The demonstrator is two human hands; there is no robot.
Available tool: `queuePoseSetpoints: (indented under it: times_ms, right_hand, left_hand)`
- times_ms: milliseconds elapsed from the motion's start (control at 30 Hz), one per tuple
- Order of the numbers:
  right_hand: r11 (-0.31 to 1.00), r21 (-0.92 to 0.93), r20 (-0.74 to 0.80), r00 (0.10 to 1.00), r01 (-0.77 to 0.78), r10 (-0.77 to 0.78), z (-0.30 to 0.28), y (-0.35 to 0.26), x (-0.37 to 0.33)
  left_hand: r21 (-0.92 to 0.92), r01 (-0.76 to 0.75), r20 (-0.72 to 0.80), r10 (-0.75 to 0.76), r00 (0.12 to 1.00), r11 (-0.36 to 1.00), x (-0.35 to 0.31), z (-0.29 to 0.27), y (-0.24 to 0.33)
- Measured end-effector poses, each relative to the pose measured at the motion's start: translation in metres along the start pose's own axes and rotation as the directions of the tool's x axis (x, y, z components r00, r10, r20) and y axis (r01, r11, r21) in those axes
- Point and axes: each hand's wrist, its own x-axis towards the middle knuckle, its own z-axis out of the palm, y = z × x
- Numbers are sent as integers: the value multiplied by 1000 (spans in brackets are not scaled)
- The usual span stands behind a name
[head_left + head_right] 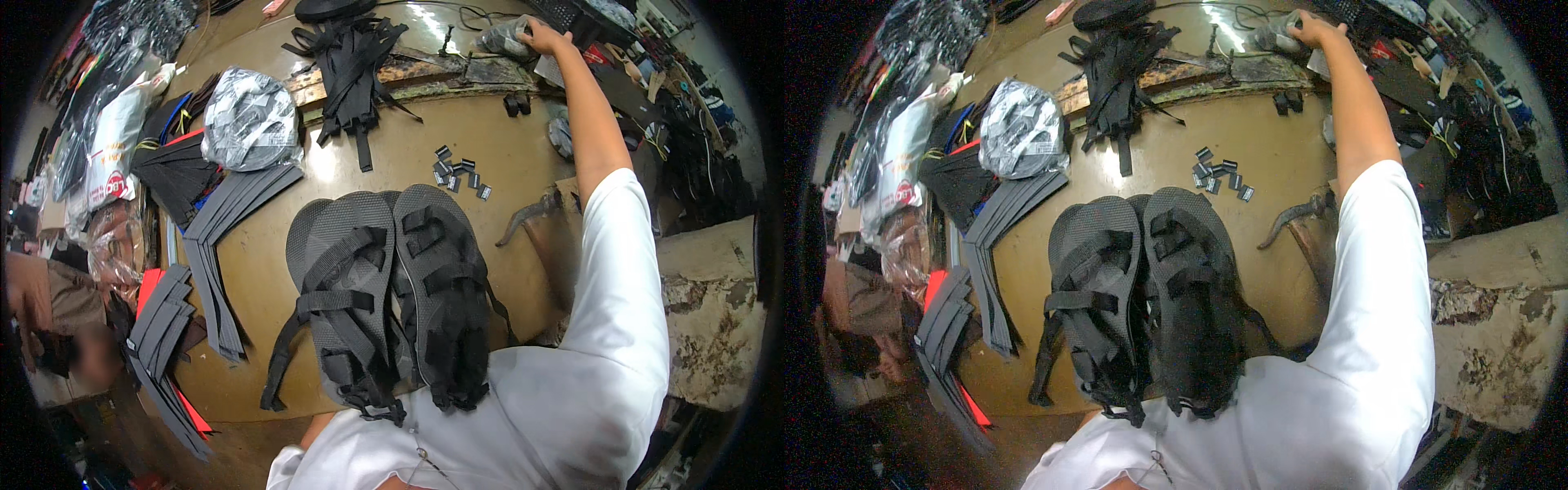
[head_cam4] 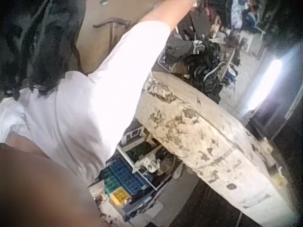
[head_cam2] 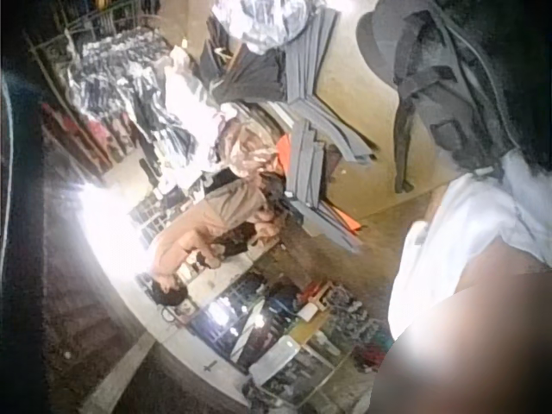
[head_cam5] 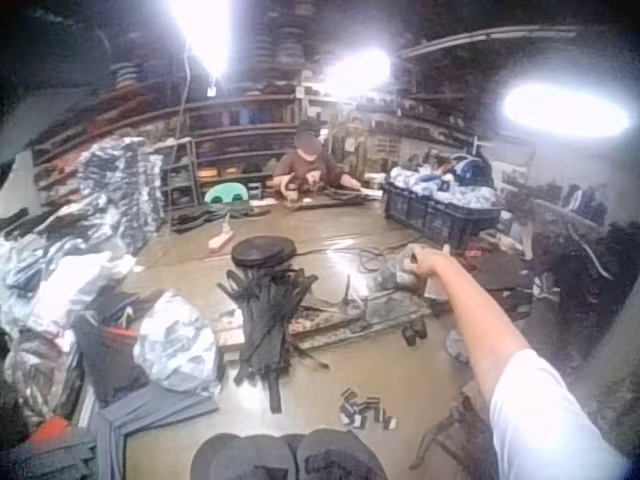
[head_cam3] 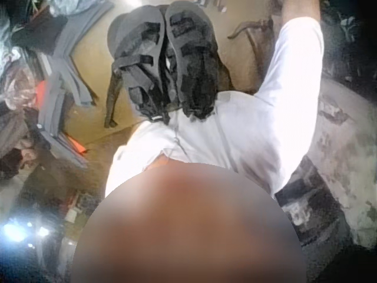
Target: The person assembles a black sandal by attaching straps and plastic buckles to the sole. They use a hot glue gun to secure the components and thread the straps through the buckles, repeating the process for multiple parts.
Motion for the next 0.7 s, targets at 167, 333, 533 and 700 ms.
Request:
queuePoseSetpoints:
  times_ms: [167, 333, 533, 700]
  right_hand:
    - [992, -80, 68, 993, -93, 99, -10, -8, -2]
    - [993, -115, 34, 999, -30, 34, -18, -16, 4]
    - [983, -184, -306, 949, 13, -70, -8, -14, -8]
    - [996, -46, -541, 836, 78, -91, -3, -12, -18]
  left_hand:
    - [-110, -45, -158, 27, 987, 993, -29, -30, 23]
    - [-252, 126, -217, -183, 959, 960, -76, -71, 62]
    - [-277, 116, -304, -202, 931, 954, -109, -117, 106]
    - [-430, 99, -158, -183, 970, 897, -116, -138, 124]
